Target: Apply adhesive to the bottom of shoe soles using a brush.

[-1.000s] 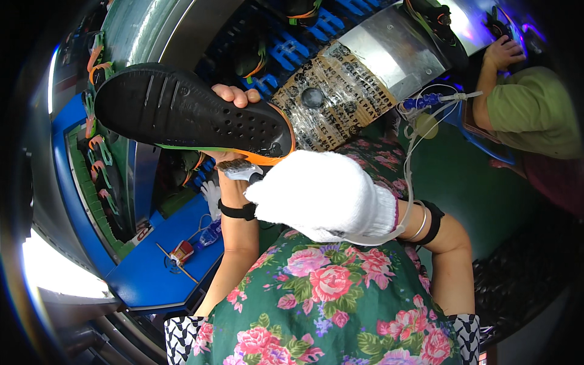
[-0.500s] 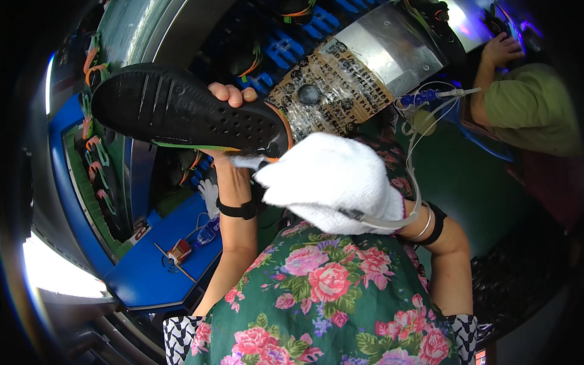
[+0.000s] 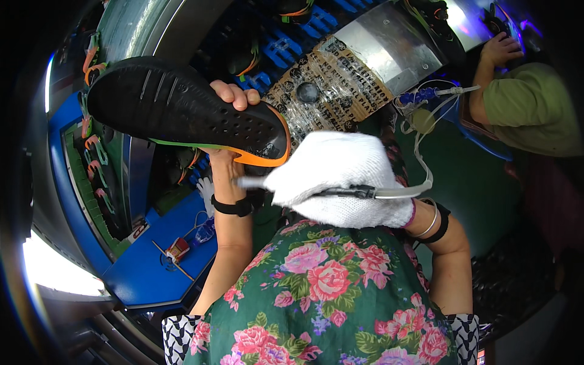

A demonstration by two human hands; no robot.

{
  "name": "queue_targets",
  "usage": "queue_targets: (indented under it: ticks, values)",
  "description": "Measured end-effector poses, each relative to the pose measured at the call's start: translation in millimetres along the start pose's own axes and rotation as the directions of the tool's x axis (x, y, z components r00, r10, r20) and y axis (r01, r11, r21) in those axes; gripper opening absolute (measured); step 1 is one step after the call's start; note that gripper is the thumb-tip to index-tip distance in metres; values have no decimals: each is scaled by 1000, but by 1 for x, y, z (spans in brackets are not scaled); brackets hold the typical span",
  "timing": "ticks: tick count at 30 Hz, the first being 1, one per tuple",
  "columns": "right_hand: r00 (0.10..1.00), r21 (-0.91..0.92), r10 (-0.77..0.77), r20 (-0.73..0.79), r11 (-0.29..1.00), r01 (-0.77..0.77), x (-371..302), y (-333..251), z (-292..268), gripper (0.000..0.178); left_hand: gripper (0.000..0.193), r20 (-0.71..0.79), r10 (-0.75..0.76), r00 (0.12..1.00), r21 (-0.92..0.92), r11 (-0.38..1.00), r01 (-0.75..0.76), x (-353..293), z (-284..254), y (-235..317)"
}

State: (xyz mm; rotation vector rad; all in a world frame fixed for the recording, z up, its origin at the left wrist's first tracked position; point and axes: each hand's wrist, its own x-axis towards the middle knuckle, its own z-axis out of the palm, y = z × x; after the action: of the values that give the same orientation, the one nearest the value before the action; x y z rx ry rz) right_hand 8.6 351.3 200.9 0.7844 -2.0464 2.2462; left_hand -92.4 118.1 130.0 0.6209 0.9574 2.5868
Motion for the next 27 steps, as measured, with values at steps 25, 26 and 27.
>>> queue_targets:
  ticks: [25,26,27]
  values:
    - [946,-5,-196,257,979,204,0,23,0,20,122,-25,-614,789,-183,779,600,10,10,3]
    - [953,128,-141,266,986,111,2,19,-5,19,119,-36,-617,786,-152,781,606,9,9,2]
    - [952,126,-141,271,986,111,3,18,-6,19,119,-36,-613,789,-153,784,602,9,8,2]
